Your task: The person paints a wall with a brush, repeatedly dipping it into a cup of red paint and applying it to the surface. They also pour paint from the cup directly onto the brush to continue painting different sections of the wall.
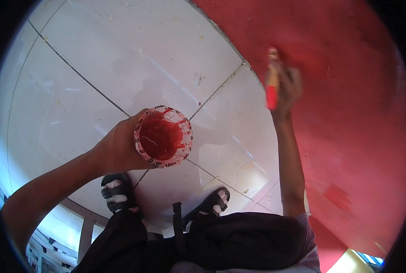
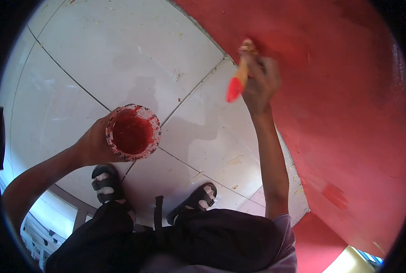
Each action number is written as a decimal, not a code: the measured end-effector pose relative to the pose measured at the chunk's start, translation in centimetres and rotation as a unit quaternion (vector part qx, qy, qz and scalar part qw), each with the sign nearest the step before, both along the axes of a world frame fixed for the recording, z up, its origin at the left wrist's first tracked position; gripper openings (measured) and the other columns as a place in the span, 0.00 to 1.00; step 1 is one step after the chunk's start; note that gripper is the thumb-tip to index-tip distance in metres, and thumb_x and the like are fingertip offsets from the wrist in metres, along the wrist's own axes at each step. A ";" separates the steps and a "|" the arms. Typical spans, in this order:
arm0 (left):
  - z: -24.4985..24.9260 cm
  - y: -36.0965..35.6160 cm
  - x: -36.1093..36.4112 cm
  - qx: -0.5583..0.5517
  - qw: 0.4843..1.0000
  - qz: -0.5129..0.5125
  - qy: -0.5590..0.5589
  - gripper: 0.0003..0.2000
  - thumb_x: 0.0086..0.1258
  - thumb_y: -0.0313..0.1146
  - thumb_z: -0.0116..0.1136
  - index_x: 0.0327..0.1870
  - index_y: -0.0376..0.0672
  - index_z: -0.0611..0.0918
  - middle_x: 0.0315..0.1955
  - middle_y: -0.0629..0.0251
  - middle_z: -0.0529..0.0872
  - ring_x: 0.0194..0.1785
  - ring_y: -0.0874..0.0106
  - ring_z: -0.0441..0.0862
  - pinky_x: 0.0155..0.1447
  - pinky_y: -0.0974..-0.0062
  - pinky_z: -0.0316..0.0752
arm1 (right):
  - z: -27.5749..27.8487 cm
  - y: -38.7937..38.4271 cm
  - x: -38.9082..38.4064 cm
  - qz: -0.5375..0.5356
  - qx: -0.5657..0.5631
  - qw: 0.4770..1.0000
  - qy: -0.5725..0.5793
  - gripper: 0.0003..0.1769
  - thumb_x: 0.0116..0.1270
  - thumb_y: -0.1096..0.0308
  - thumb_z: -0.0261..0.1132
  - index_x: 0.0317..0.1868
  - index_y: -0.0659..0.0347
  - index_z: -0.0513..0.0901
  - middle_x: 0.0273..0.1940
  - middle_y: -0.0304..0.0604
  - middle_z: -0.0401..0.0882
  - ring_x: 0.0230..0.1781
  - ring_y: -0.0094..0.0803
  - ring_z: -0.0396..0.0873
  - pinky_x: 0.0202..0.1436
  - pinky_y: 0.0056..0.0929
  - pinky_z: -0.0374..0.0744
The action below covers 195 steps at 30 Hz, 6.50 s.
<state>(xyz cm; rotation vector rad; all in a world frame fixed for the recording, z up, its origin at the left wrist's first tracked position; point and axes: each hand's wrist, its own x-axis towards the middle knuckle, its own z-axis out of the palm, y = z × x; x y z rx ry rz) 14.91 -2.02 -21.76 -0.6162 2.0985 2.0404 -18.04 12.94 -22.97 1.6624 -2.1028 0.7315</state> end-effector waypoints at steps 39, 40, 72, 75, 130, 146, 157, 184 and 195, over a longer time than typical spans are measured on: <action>2.8 3.5 0.2 0.037 0.998 -0.053 -0.017 0.43 0.42 0.38 0.83 0.62 0.43 0.71 0.56 0.60 0.80 0.60 0.65 0.79 0.64 0.68 0.74 | 9.8 7.0 -1.7 -0.050 -0.127 0.988 0.065 0.14 0.54 0.78 0.71 0.43 0.58 0.87 0.36 0.40 0.80 0.34 0.31 0.78 0.34 0.29 0.76; 2.5 3.5 0.5 0.043 0.997 -0.053 -0.019 0.43 0.42 0.39 0.83 0.62 0.43 0.71 0.56 0.60 0.80 0.60 0.65 0.79 0.64 0.68 0.74 | 11.4 6.6 -0.9 -0.081 -0.168 0.972 0.144 0.10 0.58 0.79 0.71 0.41 0.61 0.86 0.36 0.43 0.82 0.35 0.30 0.80 0.34 0.29 0.77; 0.6 3.0 1.5 -0.015 0.996 -0.092 -0.013 0.42 0.43 0.43 0.81 0.62 0.42 0.72 0.56 0.56 0.78 0.61 0.58 0.76 0.66 0.63 0.72 | 1.2 1.1 -1.4 0.038 -0.046 0.998 0.004 0.26 0.45 0.80 0.70 0.47 0.46 0.88 0.31 0.33 0.75 0.32 0.29 0.74 0.26 0.28 0.74; 1.3 2.2 1.2 -0.009 0.995 -0.103 -0.017 0.42 0.44 0.43 0.81 0.62 0.42 0.72 0.56 0.56 0.78 0.62 0.58 0.75 0.67 0.63 0.71 | 1.0 -0.2 0.2 0.100 0.095 0.990 0.031 0.26 0.47 0.78 0.70 0.48 0.45 0.88 0.31 0.32 0.74 0.31 0.30 0.73 0.26 0.27 0.73; -1.7 1.5 4.8 -0.001 0.992 0.097 0.075 0.44 0.40 0.37 0.81 0.63 0.40 0.70 0.58 0.55 0.76 0.61 0.57 0.75 0.66 0.63 0.71 | 4.8 -12.0 3.8 0.100 0.467 0.842 0.253 0.17 0.60 0.77 0.59 0.49 0.53 0.82 0.46 0.41 0.75 0.47 0.37 0.76 0.30 0.33 0.72; -8.4 -5.6 3.0 -0.164 0.896 0.401 0.096 0.44 0.50 0.28 0.77 0.69 0.41 0.64 0.61 0.59 0.75 0.65 0.64 0.74 0.66 0.66 0.73 | 4.9 -11.1 2.9 0.104 0.458 0.869 0.154 0.13 0.58 0.76 0.64 0.44 0.55 0.85 0.38 0.41 0.75 0.38 0.35 0.78 0.30 0.36 0.75; -8.5 -4.7 3.6 -0.127 0.906 0.394 0.089 0.40 0.48 0.29 0.78 0.65 0.39 0.68 0.59 0.59 0.77 0.63 0.65 0.76 0.66 0.67 0.72 | 5.9 -10.4 1.0 0.155 0.233 0.941 0.189 0.19 0.54 0.75 0.69 0.47 0.48 0.88 0.30 0.37 0.72 0.30 0.30 0.75 0.27 0.30 0.73; -4.9 -2.0 -1.5 -0.121 0.933 0.298 0.159 0.39 0.47 0.37 0.80 0.62 0.42 0.73 0.55 0.56 0.78 0.60 0.60 0.77 0.64 0.68 0.73 | 11.7 -6.5 6.8 0.049 0.071 0.864 -0.495 0.17 0.61 0.81 0.69 0.50 0.64 0.77 0.43 0.39 0.79 0.34 0.20 0.77 0.30 0.21 0.76; -0.8 4.0 -6.6 -0.078 0.933 0.248 0.248 0.42 0.46 0.36 0.80 0.65 0.42 0.70 0.57 0.57 0.77 0.62 0.58 0.73 0.65 0.63 0.71 | 18.3 2.0 8.3 0.122 0.046 0.899 -0.418 0.20 0.56 0.86 0.67 0.49 0.65 0.76 0.48 0.46 0.75 0.45 0.32 0.80 0.44 0.29 0.83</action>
